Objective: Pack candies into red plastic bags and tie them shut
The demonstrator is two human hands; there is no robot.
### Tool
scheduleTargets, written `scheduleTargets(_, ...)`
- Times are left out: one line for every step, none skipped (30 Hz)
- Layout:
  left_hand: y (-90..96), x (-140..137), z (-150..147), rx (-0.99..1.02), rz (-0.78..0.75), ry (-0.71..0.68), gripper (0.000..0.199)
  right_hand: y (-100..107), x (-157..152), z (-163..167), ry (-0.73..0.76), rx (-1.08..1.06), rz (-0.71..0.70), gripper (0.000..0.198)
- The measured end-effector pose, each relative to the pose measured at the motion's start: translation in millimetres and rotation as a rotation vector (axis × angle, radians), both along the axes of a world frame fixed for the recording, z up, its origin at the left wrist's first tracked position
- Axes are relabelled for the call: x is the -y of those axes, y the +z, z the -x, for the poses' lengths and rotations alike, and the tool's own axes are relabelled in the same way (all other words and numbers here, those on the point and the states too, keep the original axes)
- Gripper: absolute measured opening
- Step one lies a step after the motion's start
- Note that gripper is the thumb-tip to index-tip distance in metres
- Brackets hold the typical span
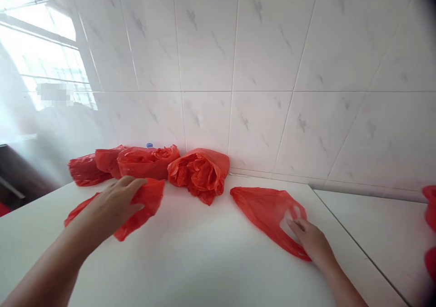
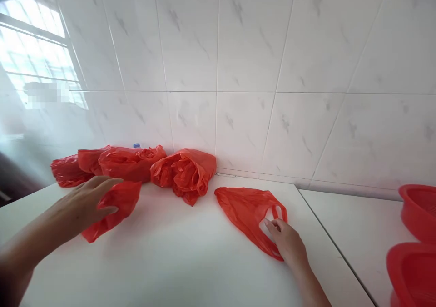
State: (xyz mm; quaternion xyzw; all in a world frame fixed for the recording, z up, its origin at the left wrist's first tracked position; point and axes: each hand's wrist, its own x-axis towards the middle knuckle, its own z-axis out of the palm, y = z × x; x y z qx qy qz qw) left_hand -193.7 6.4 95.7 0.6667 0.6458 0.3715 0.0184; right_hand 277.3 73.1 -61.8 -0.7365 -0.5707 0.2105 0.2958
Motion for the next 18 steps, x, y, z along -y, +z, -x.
scheduleTargets(-3.1,-2.7,2.9,-0.167,0.013,0.046,0.035,3.9,2.1,4.6,-0.003,-0.006,0.008,0.046)
scheduleTargets(-7.1,-5.8,1.7,-0.247,0.036,0.041,0.042,7.4,4.0,9.6,-0.005,-0.014,0.016,0.048)
scheduleTargets(-12.0,-9.2,-3.4,-0.286,0.058,-0.006,0.046,10.3,5.4,15.0,-0.002,-0.020,0.027,0.049)
scheduleTargets(-17.8,-12.9,-12.5,-0.276,0.078,-0.090,0.049,12.4,6.5,20.7,0.004,-0.021,0.035,0.048)
scheduleTargets(-24.5,-16.8,-25.1,-0.235,0.114,-0.201,0.050,13.5,7.3,27.0,0.017,-0.017,0.039,0.045)
scheduleTargets(-32.3,-20.9,-40.7,-0.171,0.172,-0.329,0.050,13.7,7.8,33.8,0.031,-0.007,0.041,0.040)
scheduleTargets(-41.3,-25.1,-58.6,-0.077,0.243,-0.439,0.049,13.4,8.4,41.2,0.045,0.003,0.041,0.035)
scheduleTargets(-51.5,-29.4,-78.0,0.024,0.359,-0.545,0.047,12.7,9.4,49.3,0.058,0.009,0.034,0.031)
scheduleTargets(-62.7,-33.6,-98.1,0.150,0.469,-0.636,0.046,12.3,10.8,58.0,0.074,0.009,0.025,0.028)
scheduleTargets(-74.5,-37.5,-118.1,0.298,0.564,-0.709,0.050,12.4,13.0,67.2,0.096,0.003,0.013,0.027)
scheduleTargets(-86.5,-40.9,-137.3,0.450,0.639,-0.756,0.057,13.3,16.1,76.7,0.124,-0.011,-0.001,0.024)
scheduleTargets(-98.1,-43.8,-155.0,0.507,0.658,-0.767,0.063,15.0,19.9,86.2,0.160,-0.031,-0.013,0.020)
scheduleTargets(-108.7,-46.0,-170.8,0.553,0.664,-0.767,0.065,17.3,24.2,95.4,0.202,-0.052,-0.021,0.016)
scheduleTargets(-117.9,-47.5,-184.1,0.604,0.670,-0.771,0.065,20.0,28.8,103.9,0.257,-0.084,-0.022,0.012)
scheduleTargets(-125.3,-48.3,-194.7,0.644,0.668,-0.769,0.066,22.6,33.2,111.4,0.324,-0.134,-0.018,0.012)
scheduleTargets(-130.8,-48.6,-202.3,0.685,0.673,-0.771,0.065,24.6,36.9,117.6,0.391,-0.193,-0.021,0.015)
scheduleTargets(-134.5,-48.7,-207.1,0.722,0.680,-0.774,0.064,25.8,39.8,122.4,0.448,-0.250,-0.037,0.020)
scheduleTargets(-136.8,-48.7,-209.1,0.755,0.687,-0.774,0.061,26.0,41.4,125.8,0.487,-0.287,-0.069,0.023)
